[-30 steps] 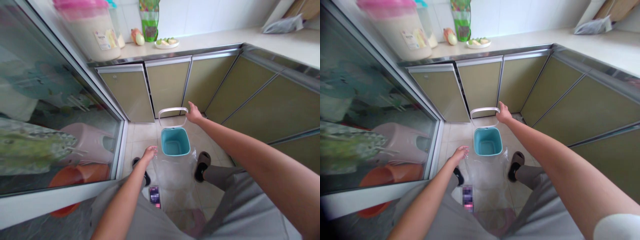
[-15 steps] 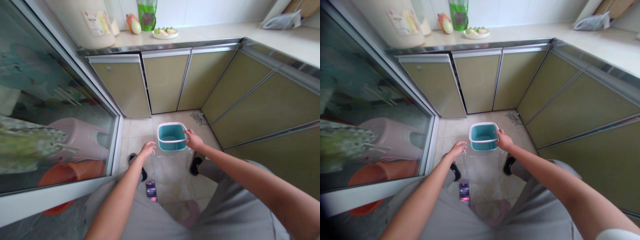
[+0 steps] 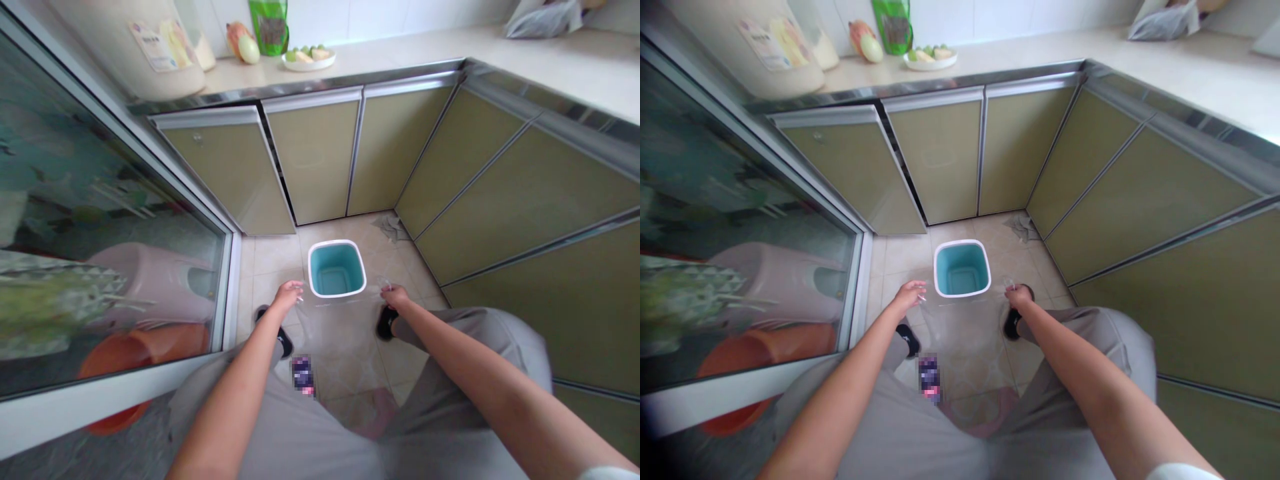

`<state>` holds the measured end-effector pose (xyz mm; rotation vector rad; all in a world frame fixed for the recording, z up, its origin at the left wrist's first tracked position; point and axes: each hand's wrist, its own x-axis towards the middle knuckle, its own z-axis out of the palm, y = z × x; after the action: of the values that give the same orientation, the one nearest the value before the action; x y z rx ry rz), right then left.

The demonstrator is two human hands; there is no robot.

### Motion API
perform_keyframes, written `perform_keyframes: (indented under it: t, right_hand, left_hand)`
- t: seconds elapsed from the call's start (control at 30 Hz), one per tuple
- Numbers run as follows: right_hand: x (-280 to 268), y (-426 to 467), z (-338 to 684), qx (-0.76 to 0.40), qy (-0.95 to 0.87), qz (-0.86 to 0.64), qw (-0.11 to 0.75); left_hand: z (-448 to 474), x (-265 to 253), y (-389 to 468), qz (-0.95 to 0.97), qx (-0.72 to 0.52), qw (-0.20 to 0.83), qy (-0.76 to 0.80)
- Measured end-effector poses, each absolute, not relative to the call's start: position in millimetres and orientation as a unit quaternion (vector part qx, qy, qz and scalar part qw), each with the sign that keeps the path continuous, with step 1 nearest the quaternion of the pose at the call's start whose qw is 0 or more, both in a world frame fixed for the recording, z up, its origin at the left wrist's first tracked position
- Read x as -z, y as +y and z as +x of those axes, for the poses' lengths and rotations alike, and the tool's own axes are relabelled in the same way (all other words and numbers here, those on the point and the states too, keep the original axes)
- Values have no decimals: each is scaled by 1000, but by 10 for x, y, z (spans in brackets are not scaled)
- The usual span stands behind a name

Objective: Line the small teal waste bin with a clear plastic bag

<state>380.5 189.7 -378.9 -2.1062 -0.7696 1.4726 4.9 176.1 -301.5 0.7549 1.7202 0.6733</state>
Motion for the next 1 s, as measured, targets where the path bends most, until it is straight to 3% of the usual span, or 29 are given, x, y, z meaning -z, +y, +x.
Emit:
perform_keyframes:
  t: [0.23, 0.4, 0.5, 0.7, 0.9, 1.0]
  right_hand:
    - [3579, 1947, 3895, -429, -321, -793, 291]
    - [3353, 1898, 3943, -323, -404, -822, 239]
    - [3223, 1774, 3918, -342, -461, -785, 232]
    - [3257, 1297, 3739, -523, -513, -674, 99]
    - [3371, 975, 3732, -463, -618, -632, -69]
    - [3340, 987, 3729, -462, -611, -635, -102]
  left_hand:
    - [40, 3076, 1830, 324, -304, 515, 733]
    - [34, 3074, 1850, 405, -314, 361, 780]
    - [82, 3044, 1762, 457, -281, 353, 767]
    - [187, 3134, 1365, 540, -194, 393, 718]
    - [88, 3226, 1003, 589, -54, 426, 685]
    - [40, 3172, 944, 579, -45, 428, 693]
